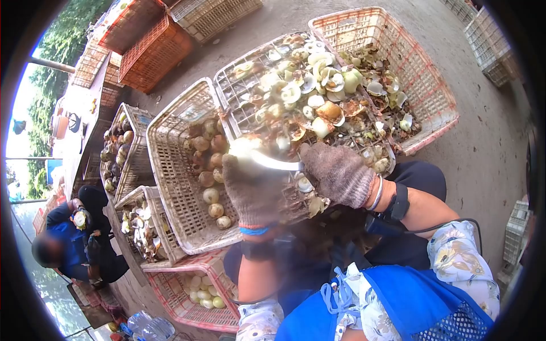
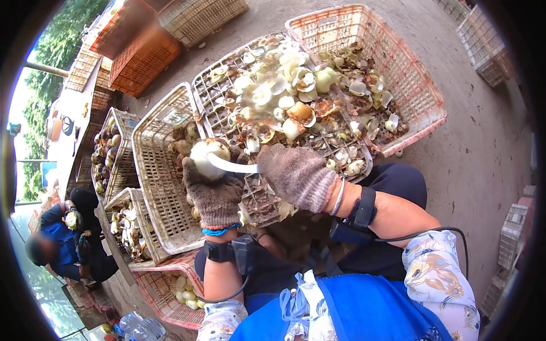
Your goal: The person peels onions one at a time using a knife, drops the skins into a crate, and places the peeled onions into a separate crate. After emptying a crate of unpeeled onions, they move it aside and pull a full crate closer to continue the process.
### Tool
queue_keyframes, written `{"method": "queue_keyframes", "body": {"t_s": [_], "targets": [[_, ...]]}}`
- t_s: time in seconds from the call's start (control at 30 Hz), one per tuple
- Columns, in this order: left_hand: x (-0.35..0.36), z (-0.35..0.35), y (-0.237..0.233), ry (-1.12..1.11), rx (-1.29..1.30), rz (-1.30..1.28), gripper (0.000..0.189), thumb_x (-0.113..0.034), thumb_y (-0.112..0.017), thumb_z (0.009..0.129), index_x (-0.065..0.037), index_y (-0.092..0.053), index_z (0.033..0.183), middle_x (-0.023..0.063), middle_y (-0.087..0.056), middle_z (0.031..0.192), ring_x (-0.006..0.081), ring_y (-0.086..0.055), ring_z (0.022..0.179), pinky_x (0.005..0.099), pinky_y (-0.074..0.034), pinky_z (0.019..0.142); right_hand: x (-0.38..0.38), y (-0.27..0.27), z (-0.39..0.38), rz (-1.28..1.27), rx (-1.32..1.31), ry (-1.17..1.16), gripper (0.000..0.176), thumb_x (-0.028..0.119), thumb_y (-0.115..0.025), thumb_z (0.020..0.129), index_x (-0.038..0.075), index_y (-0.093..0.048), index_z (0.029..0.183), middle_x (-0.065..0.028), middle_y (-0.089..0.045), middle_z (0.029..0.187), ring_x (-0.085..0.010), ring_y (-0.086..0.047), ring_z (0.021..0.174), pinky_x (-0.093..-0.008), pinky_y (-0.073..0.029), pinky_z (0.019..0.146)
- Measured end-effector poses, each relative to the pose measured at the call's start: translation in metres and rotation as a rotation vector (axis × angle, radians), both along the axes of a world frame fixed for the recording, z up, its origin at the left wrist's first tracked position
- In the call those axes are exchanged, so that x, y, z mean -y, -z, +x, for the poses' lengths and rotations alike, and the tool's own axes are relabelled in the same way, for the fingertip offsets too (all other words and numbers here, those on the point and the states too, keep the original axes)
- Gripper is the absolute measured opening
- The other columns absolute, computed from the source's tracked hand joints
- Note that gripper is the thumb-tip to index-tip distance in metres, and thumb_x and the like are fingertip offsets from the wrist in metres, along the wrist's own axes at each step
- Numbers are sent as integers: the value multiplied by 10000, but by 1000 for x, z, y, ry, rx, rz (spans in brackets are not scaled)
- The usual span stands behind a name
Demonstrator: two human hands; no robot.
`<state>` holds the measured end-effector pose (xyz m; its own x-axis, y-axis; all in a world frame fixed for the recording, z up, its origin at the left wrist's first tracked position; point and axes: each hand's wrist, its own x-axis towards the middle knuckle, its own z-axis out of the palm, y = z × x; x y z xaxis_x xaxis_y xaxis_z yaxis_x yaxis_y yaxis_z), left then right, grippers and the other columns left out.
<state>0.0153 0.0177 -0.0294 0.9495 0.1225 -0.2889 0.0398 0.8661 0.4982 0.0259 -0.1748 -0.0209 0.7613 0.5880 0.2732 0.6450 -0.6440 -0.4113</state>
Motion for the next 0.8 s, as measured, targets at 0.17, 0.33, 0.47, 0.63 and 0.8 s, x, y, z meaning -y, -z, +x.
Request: {"method": "queue_keyframes", "body": {"t_s": [0.17,0.33,0.47,0.63,0.8], "targets": [[1,-2,-4,12,-13,16,613,-474,-713,816,-75,-547,1251,147,-622,1165,346,-611,1062,554,-496,944,2,-5,1,-114,209,13,222,132,-564,803,33,-601,998,-122,-594,837,-284,-642,751,-384,-525,613],[7,-4,-12,3,-71,113,603,-455,-702,825,-62,-538,1251,158,-619,1157,358,-611,1053,563,-502,930,1,1,6,-44,104,7,235,138,-560,805,30,-605,1009,-122,-594,840,-281,-640,752,-385,-525,615],[5,-1,-8,-11,-117,38,571,-421,-712,815,-71,-552,1236,140,-620,1162,359,-596,1075,579,-510,911,2,-10,6,-90,121,38,241,132,-564,800,23,-603,1012,-123,-585,815,-287,-636,742,-383,-524,614],[3,4,11,-42,-31,477,547,-390,-723,804,-75,-565,1221,137,-611,1174,366,-577,1095,585,-509,898,-6,-4,2,359,-519,158,217,176,-657,831,54,-618,1006,-168,-629,823,-338,-647,775,-416,-527,678],[6,3,3,-92,-124,235,498,-357,-707,823,-98,-574,1227,135,-589,1198,353,-560,1119,589,-497,911,-8,1,0,403,-526,106,216,213,-681,835,57,-634,976,-167,-648,824,-367,-650,787,-430,-520,699]]}}
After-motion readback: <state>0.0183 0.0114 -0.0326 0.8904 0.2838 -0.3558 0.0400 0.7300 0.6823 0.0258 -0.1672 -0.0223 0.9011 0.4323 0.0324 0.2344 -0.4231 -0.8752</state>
